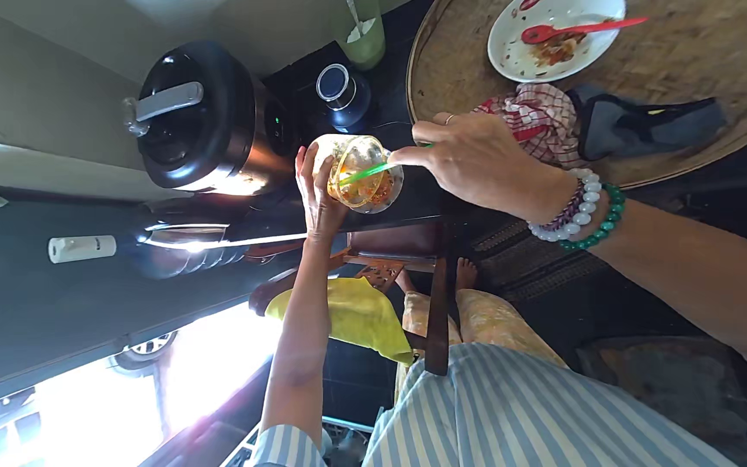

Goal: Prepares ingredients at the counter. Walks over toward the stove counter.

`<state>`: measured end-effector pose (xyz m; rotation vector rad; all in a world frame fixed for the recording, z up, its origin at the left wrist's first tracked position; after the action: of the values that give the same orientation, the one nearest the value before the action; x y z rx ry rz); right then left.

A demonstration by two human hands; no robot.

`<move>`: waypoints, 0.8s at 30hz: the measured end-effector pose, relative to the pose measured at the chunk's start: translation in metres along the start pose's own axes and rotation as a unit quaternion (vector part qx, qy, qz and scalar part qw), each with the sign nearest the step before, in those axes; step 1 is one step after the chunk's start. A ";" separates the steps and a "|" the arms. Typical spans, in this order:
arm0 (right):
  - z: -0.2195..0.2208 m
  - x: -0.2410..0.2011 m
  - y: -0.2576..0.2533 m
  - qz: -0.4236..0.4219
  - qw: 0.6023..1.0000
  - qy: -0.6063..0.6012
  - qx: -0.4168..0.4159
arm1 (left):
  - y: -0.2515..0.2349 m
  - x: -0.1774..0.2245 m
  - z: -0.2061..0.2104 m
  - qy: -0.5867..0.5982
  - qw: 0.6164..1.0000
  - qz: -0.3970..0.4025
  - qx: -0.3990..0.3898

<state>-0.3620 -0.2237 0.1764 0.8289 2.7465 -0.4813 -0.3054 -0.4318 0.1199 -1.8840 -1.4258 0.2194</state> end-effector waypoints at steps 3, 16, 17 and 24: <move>0.004 0.015 0.012 -0.019 1.000 -0.012 0.008 | 0.003 -0.004 0.004 -0.040 0.999 -0.002 -0.021; 0.051 0.039 0.036 0.113 0.988 -0.104 0.008 | 0.001 -0.004 0.003 -0.089 0.996 -0.009 -0.022; 0.057 0.038 0.040 0.121 0.982 -0.142 0.008 | 0.000 -0.004 0.002 -0.090 0.996 -0.008 -0.020; 0.060 0.042 0.044 0.114 0.969 -0.208 0.071 | -0.003 -0.006 0.000 -0.081 0.996 -0.020 -0.012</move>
<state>-0.3632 -0.1913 0.0974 0.9397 2.2233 -0.7188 -0.3101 -0.4371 0.1196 -1.8902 -1.5795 0.3436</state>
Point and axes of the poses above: each hand's wrist, its own y-axis away from the middle knuckle, its own z-axis out of the palm, x = y × z, the point moved 9 cm from there along -y, towards the middle knuckle, and after that the axes turned 1 degree about -x, right-handed, at the moved point
